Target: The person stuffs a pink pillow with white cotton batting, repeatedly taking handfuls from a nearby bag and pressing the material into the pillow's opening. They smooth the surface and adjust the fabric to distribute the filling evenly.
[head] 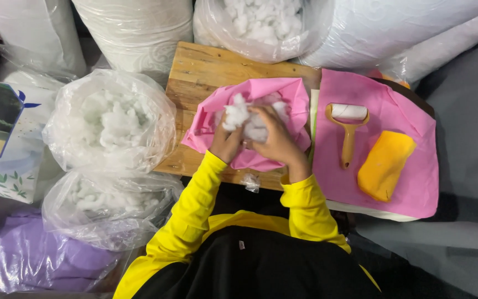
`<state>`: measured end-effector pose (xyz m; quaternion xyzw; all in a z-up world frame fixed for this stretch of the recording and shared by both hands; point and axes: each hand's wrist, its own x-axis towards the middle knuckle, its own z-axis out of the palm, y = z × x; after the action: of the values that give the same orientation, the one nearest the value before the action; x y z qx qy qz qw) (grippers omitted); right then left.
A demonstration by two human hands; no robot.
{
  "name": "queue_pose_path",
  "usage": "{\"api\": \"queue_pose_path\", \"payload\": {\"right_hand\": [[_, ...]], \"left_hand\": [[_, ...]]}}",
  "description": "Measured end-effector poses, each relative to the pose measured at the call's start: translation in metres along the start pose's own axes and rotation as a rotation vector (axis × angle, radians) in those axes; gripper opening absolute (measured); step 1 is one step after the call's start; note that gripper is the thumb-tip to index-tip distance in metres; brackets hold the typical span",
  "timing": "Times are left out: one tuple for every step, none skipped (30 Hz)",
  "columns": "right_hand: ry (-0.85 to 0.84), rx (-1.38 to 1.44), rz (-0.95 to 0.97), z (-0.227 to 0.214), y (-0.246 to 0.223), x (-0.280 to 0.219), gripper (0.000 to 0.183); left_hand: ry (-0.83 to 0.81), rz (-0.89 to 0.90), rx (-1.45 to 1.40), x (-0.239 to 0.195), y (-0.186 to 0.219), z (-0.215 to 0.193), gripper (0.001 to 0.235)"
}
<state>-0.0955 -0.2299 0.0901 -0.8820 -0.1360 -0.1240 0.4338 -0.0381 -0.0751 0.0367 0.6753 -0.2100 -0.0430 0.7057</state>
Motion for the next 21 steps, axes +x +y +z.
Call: {"api": "queue_pose_path", "payload": {"right_hand": [[0.003,-0.002,-0.002,0.002,0.000,0.001,0.076],[0.054,-0.027,0.013,0.003,0.000,0.003,0.056],[0.105,-0.052,0.029,0.005,0.001,0.004,0.036],[0.107,-0.052,0.028,-0.001,0.010,0.003,0.036],[0.118,-0.040,0.059,-0.007,0.020,0.002,0.028],[0.128,-0.029,0.093,-0.013,0.029,0.000,0.022],[0.129,-0.030,0.095,-0.022,0.027,-0.001,0.022],[0.137,-0.034,0.142,-0.032,0.025,-0.001,0.026],[0.145,-0.037,0.189,-0.041,0.023,-0.001,0.031],[0.146,-0.038,0.189,-0.042,0.015,0.002,0.031],[0.098,-0.001,0.153,-0.042,0.006,0.004,0.046],[0.050,0.037,0.115,-0.041,-0.002,0.007,0.065],[0.051,0.038,0.112,-0.041,-0.014,0.006,0.065],[0.060,-0.019,0.084,-0.042,-0.025,0.005,0.069],[0.069,-0.076,0.055,-0.042,-0.036,0.004,0.074],[0.070,-0.077,0.053,-0.044,-0.030,0.002,0.074],[0.181,-0.104,0.047,-0.046,-0.024,0.000,0.062],[0.293,-0.133,0.042,-0.048,-0.018,-0.003,0.052],[0.294,-0.134,0.043,-0.043,-0.007,-0.004,0.052],[0.273,-0.132,0.059,-0.040,0.004,-0.004,0.042],[0.252,-0.129,0.075,-0.036,0.014,-0.005,0.033]], "left_hand": [[-0.002,0.004,0.000,0.000,-0.005,0.000,0.043],[-0.003,0.049,0.011,0.000,-0.010,0.000,0.039],[-0.004,0.094,0.022,0.000,-0.015,0.000,0.038],[-0.005,0.095,0.022,0.002,-0.037,-0.009,0.038],[0.047,0.118,0.121,0.004,-0.060,-0.018,0.041],[0.099,0.139,0.219,0.004,-0.083,-0.026,0.044],[0.097,0.138,0.218,0.002,-0.071,-0.037,0.044],[0.122,0.130,0.389,0.003,-0.060,-0.049,0.042],[0.147,0.122,0.561,0.004,-0.048,-0.060,0.044],[0.147,0.123,0.561,0.004,-0.027,-0.051,0.044],[0.111,0.271,0.641,0.005,-0.006,-0.043,0.066],[0.076,0.420,0.721,0.005,0.016,-0.036,0.090],[0.077,0.422,0.723,0.002,0.024,-0.028,0.090],[-0.056,0.447,0.714,0.001,0.032,-0.020,0.101],[-0.190,0.471,0.703,-0.001,0.040,-0.012,0.112],[-0.189,0.473,0.703,0.002,0.044,-0.009,0.112],[-0.254,0.451,0.657,0.006,0.047,-0.006,0.125],[-0.320,0.428,0.609,0.008,0.051,-0.003,0.138],[-0.321,0.429,0.607,0.011,0.041,0.000,0.138],[-0.306,0.435,0.650,0.015,0.031,0.003,0.128],[-0.290,0.441,0.693,0.019,0.021,0.007,0.118]]}}
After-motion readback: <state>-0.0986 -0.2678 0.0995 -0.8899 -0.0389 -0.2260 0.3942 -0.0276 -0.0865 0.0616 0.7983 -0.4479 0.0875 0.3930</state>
